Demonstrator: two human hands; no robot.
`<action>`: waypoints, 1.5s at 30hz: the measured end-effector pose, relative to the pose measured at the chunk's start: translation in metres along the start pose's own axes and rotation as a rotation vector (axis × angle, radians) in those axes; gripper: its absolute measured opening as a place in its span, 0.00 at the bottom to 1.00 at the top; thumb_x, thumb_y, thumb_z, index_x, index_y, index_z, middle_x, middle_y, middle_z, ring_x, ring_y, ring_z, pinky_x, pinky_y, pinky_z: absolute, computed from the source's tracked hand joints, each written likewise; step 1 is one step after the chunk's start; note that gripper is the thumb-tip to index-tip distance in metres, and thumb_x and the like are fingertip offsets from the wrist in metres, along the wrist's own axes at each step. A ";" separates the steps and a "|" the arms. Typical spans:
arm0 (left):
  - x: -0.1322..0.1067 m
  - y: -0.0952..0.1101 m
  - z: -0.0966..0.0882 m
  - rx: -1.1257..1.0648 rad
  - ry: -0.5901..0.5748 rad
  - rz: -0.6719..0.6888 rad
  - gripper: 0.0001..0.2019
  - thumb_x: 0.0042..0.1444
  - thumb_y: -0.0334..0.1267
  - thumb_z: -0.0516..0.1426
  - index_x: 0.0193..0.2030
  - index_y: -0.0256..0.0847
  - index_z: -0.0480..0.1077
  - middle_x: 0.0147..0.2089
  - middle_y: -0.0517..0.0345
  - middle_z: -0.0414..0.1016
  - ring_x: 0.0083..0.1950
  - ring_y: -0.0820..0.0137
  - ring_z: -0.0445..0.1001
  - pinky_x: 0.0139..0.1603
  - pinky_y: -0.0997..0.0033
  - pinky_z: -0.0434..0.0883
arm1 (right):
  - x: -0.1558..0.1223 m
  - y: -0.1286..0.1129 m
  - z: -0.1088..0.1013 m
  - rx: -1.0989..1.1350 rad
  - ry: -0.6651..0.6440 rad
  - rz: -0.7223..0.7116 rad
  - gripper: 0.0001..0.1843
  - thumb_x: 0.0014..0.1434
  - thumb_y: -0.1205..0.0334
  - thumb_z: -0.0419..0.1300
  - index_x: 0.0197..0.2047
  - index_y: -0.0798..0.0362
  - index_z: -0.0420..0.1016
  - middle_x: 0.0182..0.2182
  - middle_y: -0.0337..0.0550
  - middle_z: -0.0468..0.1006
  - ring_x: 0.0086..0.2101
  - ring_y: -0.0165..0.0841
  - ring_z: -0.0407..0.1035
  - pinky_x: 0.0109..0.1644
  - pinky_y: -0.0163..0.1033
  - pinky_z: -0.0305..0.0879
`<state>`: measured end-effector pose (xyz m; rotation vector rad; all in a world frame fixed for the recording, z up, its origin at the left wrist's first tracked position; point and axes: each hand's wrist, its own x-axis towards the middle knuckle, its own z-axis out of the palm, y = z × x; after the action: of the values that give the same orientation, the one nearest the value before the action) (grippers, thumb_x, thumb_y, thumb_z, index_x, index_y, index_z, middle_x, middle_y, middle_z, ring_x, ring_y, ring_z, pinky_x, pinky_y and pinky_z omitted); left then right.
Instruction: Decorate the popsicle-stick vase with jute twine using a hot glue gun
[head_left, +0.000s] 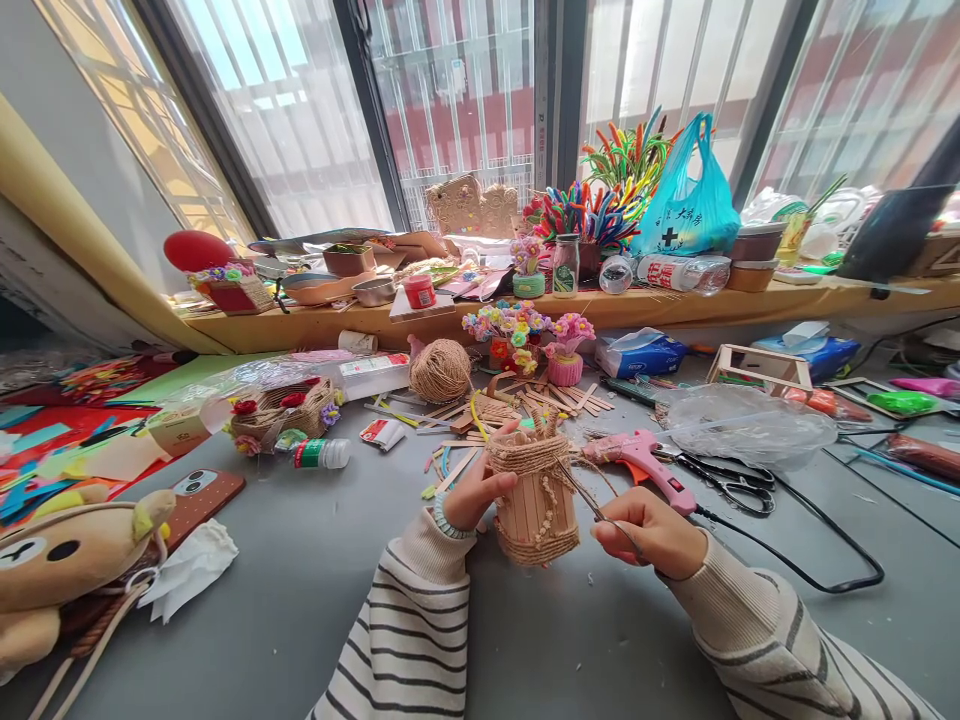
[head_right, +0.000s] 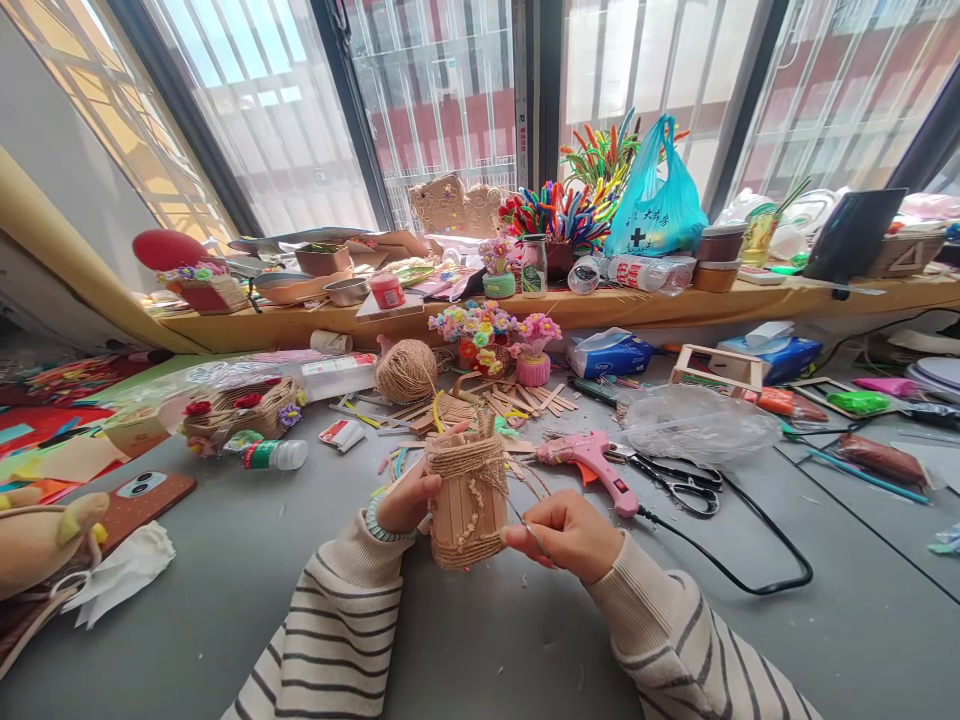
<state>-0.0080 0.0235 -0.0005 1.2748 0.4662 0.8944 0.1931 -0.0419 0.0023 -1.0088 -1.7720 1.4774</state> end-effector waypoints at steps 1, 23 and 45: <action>0.000 0.000 0.000 0.002 0.000 -0.001 0.46 0.35 0.51 0.62 0.62 0.42 0.51 0.57 0.47 0.65 0.60 0.51 0.57 0.59 0.53 0.52 | 0.000 0.000 0.000 0.008 0.000 -0.006 0.32 0.44 0.34 0.52 0.10 0.53 0.51 0.08 0.31 0.51 0.12 0.17 0.43 0.15 0.31 0.37; 0.000 0.001 0.001 -0.026 0.053 -0.003 0.45 0.34 0.51 0.63 0.61 0.42 0.52 0.55 0.48 0.66 0.58 0.51 0.59 0.59 0.53 0.53 | 0.002 0.000 0.003 0.073 0.013 -0.048 0.31 0.46 0.37 0.53 0.11 0.52 0.49 0.08 0.30 0.49 0.12 0.17 0.41 0.14 0.31 0.34; 0.000 0.001 0.001 -0.015 0.010 -0.007 0.45 0.35 0.51 0.62 0.62 0.43 0.52 0.58 0.48 0.63 0.61 0.50 0.55 0.59 0.53 0.52 | 0.001 0.000 0.003 0.003 -0.023 -0.039 0.31 0.47 0.35 0.50 0.11 0.53 0.52 0.09 0.30 0.50 0.12 0.18 0.43 0.15 0.31 0.37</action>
<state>-0.0073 0.0225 0.0011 1.2547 0.4710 0.8978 0.1901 -0.0420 0.0017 -0.9543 -1.7946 1.4732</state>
